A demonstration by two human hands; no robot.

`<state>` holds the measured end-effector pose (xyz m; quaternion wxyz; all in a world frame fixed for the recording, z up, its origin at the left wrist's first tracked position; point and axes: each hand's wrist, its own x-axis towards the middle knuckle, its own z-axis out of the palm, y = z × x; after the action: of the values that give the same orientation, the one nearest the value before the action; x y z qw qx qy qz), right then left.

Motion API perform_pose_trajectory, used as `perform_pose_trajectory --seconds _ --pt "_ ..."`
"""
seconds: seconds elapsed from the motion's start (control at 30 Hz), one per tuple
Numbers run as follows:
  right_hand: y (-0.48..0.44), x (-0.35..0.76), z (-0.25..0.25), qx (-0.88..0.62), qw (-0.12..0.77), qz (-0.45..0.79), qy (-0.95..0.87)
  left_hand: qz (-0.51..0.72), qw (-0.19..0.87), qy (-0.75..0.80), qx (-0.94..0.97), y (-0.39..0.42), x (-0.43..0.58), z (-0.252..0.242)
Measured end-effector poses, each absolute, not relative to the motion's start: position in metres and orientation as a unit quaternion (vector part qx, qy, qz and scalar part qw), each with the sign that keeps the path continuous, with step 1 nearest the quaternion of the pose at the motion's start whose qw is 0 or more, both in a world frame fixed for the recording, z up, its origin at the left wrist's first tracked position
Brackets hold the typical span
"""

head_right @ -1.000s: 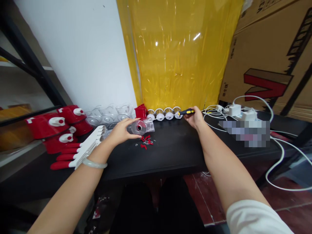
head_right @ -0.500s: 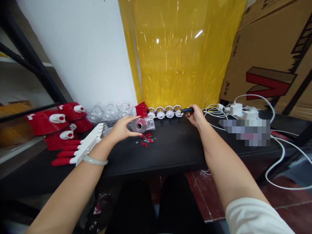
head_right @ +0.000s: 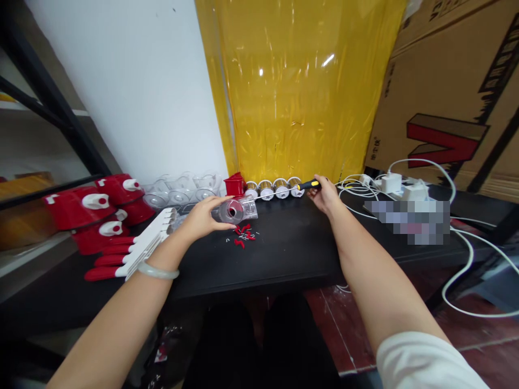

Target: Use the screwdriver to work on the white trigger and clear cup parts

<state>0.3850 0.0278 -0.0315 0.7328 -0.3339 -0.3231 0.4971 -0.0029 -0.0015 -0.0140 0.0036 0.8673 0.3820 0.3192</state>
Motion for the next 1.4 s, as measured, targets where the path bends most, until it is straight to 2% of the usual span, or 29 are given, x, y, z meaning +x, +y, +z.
perform_pose_trajectory --seconds 0.13,0.4,0.67,0.87,1.07,1.27,1.4 --pt "0.021 0.383 -0.027 -0.304 0.754 0.509 -0.283 0.316 -0.003 0.380 0.869 -0.001 -0.003 -0.014" --pt "0.028 0.383 -0.032 -0.387 0.731 0.475 -0.299 0.319 0.000 0.380 0.868 -0.003 -0.002 -0.013" --pt "0.027 0.383 -0.029 -0.342 0.736 0.502 -0.299 0.318 0.004 0.379 0.869 -0.002 -0.002 -0.014" --pt "0.029 0.382 -0.033 -0.421 0.734 0.437 -0.306 0.317 0.005 0.378 0.870 -0.002 -0.002 -0.014" --pt "0.030 0.382 -0.032 -0.349 0.749 0.487 -0.282 0.318 0.000 0.376 0.870 -0.002 -0.002 -0.014" --pt "0.040 0.378 -0.037 -0.376 0.792 0.394 -0.274 0.322 0.007 0.377 0.868 -0.002 -0.002 -0.014" --pt "0.043 0.376 -0.037 -0.376 0.804 0.380 -0.262 0.321 0.001 0.376 0.869 -0.001 -0.003 -0.014"
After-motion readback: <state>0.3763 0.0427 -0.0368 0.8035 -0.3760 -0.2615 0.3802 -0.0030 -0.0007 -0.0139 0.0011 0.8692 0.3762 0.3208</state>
